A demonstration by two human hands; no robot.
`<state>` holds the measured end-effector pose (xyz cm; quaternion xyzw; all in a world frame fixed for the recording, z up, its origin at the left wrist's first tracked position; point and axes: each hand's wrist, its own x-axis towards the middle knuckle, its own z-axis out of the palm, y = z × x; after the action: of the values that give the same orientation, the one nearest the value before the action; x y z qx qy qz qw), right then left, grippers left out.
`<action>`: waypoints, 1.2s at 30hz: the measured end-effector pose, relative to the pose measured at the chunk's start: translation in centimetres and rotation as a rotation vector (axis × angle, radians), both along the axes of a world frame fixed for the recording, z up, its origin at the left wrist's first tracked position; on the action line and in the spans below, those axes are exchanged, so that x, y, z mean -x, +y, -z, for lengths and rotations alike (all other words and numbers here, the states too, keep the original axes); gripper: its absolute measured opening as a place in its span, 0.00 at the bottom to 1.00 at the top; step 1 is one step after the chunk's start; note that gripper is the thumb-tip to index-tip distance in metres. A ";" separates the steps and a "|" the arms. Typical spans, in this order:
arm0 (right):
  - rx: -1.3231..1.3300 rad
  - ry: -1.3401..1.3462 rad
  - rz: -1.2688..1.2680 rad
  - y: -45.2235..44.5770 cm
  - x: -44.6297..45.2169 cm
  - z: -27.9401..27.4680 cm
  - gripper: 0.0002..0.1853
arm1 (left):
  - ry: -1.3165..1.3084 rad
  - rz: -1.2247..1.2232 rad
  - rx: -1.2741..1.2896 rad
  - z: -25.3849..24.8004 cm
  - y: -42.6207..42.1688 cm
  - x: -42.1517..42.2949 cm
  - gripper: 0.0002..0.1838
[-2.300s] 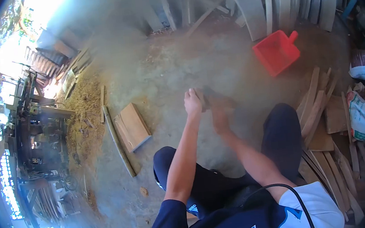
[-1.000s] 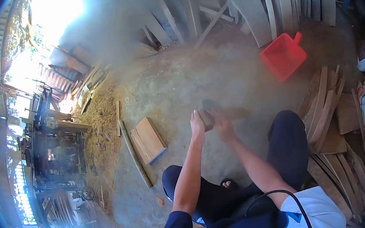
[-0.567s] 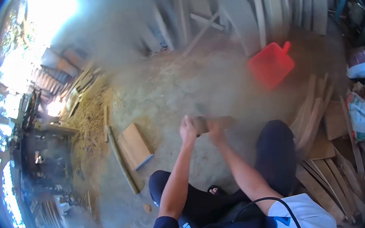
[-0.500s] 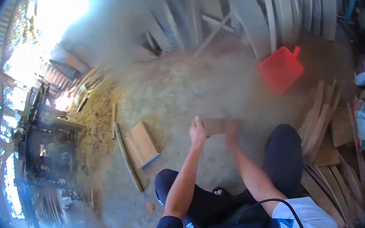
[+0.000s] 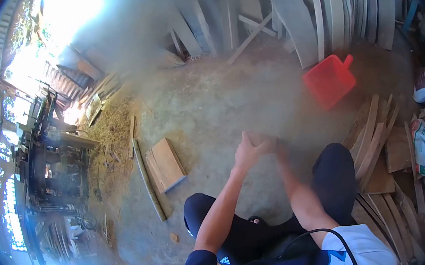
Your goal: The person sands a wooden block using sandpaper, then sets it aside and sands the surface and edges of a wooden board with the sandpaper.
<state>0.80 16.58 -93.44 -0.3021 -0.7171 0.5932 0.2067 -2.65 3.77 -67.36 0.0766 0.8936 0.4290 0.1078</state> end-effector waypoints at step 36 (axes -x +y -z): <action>0.117 0.086 -0.620 -9.9 2.1 -17.8 0.21 | 0.452 -0.105 0.420 -1.4 -8.9 1.4 0.29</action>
<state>-1.30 6.69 -75.63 -0.0552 -0.7301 0.6805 0.0286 -4.00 -5.12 -65.94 0.0998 0.9667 0.2121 -0.1024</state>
